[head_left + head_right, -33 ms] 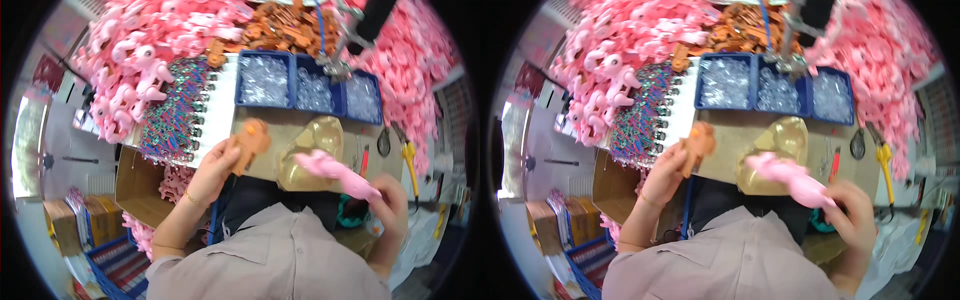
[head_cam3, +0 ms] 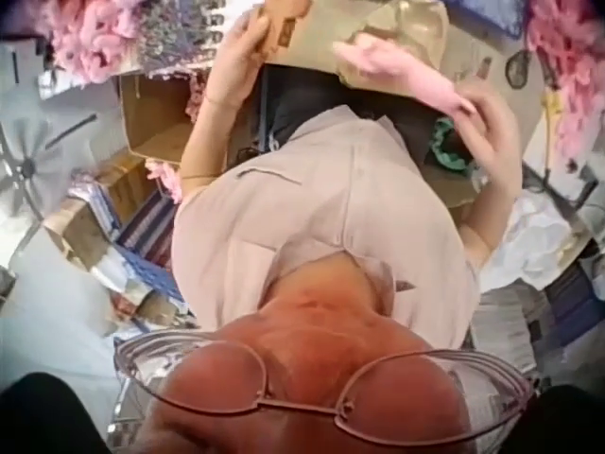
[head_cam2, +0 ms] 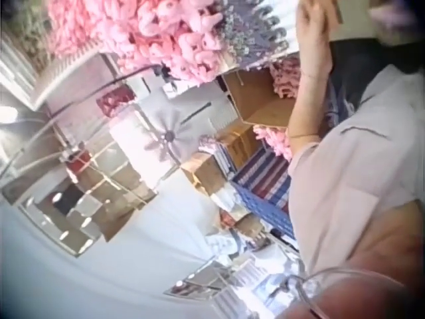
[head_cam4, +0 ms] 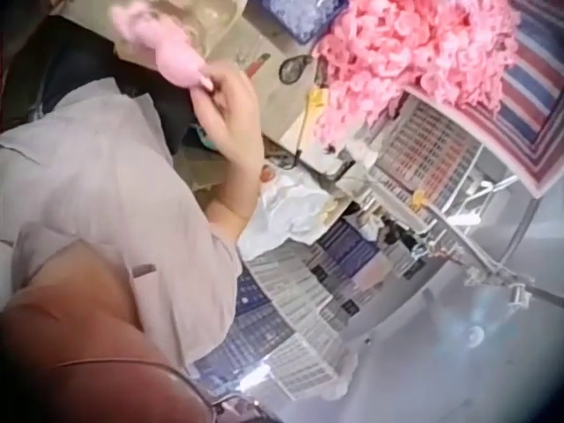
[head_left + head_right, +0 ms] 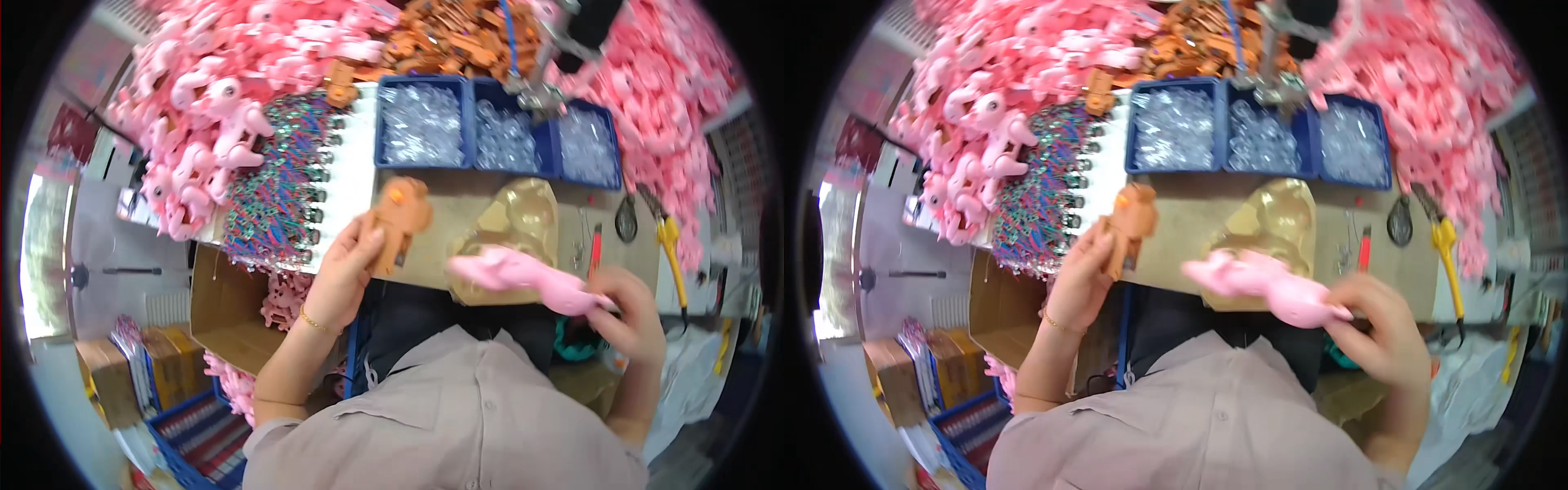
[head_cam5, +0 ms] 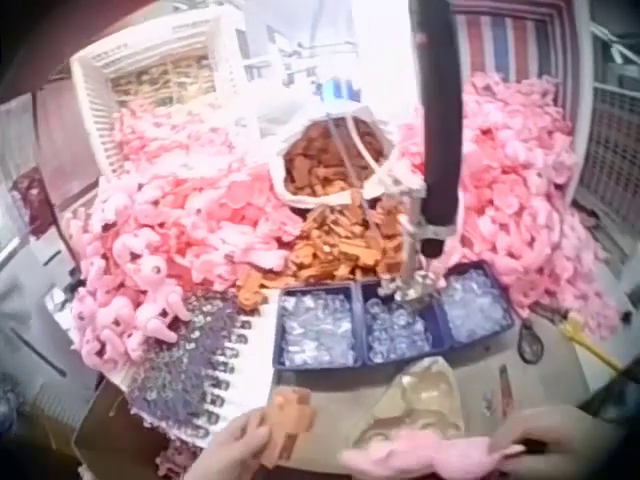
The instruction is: Soldering internal electronic components and assembling the plastic body parts of a toy pony.
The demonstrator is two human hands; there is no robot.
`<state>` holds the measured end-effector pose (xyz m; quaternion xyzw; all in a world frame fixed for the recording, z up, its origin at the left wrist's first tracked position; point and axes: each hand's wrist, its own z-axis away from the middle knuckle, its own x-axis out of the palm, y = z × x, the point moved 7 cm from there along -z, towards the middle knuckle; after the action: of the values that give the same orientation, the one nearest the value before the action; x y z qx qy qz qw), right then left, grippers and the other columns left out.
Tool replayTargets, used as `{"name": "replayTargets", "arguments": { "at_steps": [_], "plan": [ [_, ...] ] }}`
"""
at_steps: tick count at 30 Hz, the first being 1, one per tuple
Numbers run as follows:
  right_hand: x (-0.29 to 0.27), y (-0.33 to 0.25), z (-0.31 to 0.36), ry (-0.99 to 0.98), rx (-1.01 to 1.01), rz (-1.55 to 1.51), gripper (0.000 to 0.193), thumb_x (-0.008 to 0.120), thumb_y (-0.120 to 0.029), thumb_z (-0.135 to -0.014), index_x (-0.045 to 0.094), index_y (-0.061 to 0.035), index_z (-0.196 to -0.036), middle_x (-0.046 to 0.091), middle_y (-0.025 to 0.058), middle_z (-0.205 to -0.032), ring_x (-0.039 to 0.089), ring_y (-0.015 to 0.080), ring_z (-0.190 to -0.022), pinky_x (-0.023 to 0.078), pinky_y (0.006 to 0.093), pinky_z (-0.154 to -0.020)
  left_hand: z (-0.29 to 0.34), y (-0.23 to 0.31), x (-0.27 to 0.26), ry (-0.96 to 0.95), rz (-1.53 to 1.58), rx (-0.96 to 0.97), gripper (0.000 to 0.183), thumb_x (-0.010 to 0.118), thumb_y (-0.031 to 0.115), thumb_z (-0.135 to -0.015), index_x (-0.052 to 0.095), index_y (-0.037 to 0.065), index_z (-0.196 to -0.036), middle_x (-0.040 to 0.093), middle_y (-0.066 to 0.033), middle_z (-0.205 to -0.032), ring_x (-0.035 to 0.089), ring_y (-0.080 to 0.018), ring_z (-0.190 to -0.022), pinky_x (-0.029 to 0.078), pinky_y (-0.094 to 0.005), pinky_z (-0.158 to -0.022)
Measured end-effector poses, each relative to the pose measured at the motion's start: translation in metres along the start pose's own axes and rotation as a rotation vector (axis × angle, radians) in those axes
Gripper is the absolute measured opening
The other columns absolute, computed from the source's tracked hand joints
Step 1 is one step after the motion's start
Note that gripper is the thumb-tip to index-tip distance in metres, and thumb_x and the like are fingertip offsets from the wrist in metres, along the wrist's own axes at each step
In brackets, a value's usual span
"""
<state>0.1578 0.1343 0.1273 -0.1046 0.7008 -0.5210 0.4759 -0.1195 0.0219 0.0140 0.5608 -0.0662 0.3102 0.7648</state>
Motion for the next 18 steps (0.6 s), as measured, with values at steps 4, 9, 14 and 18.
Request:
{"name": "replayTargets", "arguments": {
  "at_steps": [4,9,14,18],
  "plan": [
    [0.021,0.048,-0.024,-0.163,-0.287,0.422,0.026,0.058,0.001,-0.067,0.061,-0.0038,-0.092,0.06,0.0121,-0.1,0.059,0.0295,-0.091,0.046,0.0379,-0.078,-0.001,-0.005,0.03,-0.041,0.004,0.011,0.047,0.044,0.022,-0.099,0.03,0.008,-0.141,0.049,-0.0058,-0.13,0.053,-0.0145,-0.113,0.045,-0.0314,-0.093],
    [0.016,0.066,-0.046,0.016,-0.45,0.937,0.035,0.059,-0.001,-0.068,0.062,-0.0042,-0.103,0.057,0.0154,-0.119,0.055,0.0309,-0.11,0.046,0.0408,-0.087,-0.018,-0.023,0.041,-0.258,0.004,-0.118,0.051,0.039,0.026,-0.099,0.025,0.01,-0.145,0.051,-0.0141,-0.126,0.058,-0.0152,-0.094,0.048,-0.026,-0.074],
    [0.066,0.041,-0.055,0.144,-0.25,0.555,0.052,0.074,-0.021,-0.067,0.056,-0.0051,-0.114,0.044,0.0187,-0.135,0.046,0.0351,-0.12,0.039,0.0438,-0.097,-0.039,-0.035,0.056,-0.375,0.265,-0.212,0.059,0.042,0.04,-0.096,0.029,0.006,-0.142,0.053,-0.0154,-0.121,0.056,-0.0163,-0.084,0.045,-0.0263,-0.067],
    [0.101,0.053,-0.039,0.03,-0.311,0.655,0.056,0.076,-0.025,-0.066,0.056,-0.0032,-0.114,0.048,0.0173,-0.128,0.047,0.0343,-0.118,0.04,0.0449,-0.095,-0.035,-0.048,0.059,-0.404,0.406,-0.304,0.078,0.057,0.053,-0.084,0.031,0.006,-0.141,0.052,-0.013,-0.122,0.056,-0.0173,-0.082,0.043,-0.0268,-0.064]
  ]
}}
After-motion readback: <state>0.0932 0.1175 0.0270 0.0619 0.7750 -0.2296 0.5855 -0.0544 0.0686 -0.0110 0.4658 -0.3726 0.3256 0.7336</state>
